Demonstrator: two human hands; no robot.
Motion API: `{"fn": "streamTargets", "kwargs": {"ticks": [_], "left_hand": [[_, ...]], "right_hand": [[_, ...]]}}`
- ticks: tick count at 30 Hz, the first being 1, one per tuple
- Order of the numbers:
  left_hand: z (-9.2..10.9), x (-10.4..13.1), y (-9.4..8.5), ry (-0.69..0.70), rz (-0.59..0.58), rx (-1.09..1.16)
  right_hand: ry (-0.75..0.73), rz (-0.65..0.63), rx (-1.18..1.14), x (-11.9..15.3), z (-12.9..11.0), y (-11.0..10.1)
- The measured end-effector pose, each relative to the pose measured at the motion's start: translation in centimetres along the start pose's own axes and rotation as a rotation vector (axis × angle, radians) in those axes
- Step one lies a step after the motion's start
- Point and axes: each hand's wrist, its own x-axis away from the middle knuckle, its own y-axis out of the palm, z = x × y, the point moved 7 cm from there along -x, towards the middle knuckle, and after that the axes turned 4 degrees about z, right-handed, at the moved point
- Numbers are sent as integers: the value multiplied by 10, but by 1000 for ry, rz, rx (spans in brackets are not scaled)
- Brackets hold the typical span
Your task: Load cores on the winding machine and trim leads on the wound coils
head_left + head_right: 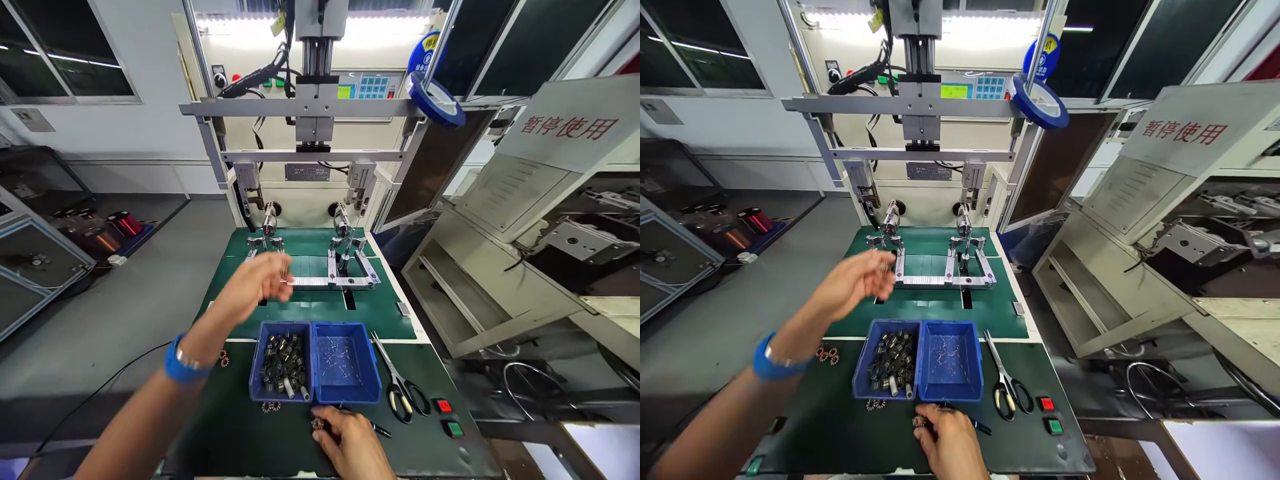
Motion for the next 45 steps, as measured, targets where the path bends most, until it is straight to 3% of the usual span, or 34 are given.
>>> {"fn": "streamTargets", "kwargs": {"ticks": [3,6,9,11,13,16,18,22,27,30,34,38,45], "left_hand": [[-69,84,-3,-179,-210,85],[-145,141,-14,-336,-250,169],[-204,164,-20,-372,-196,-33],[-223,165,-17,-286,-178,-308],[-223,159,-9,-87,-174,-604],[-213,152,3,193,-125,-917],[-211,151,2,228,-64,-1017],[-199,156,-9,221,-49,-1065],[-139,143,-33,409,146,-1005],[-119,113,-27,428,46,-1175],[-118,81,-11,356,-123,-1425],[-121,78,-1,359,-155,-1473],[-127,82,1,376,-220,-1492]], "right_hand": [[24,7,107,10,3,-8],[48,-31,280,23,6,-26],[-46,18,361,25,-12,-56],[-188,96,417,17,-40,-70],[-323,139,544,2,-72,-71],[-425,105,679,-27,-107,-54],[-460,65,721,-43,-121,-40],[-496,37,752,-57,-127,-28],[-540,63,624,-46,-120,-44],[-577,91,497,-30,-115,-53],[-638,103,302,-10,-110,-55],[-681,132,18,-2,-109,-63],[-671,142,-46,-7,-105,-67]]}}
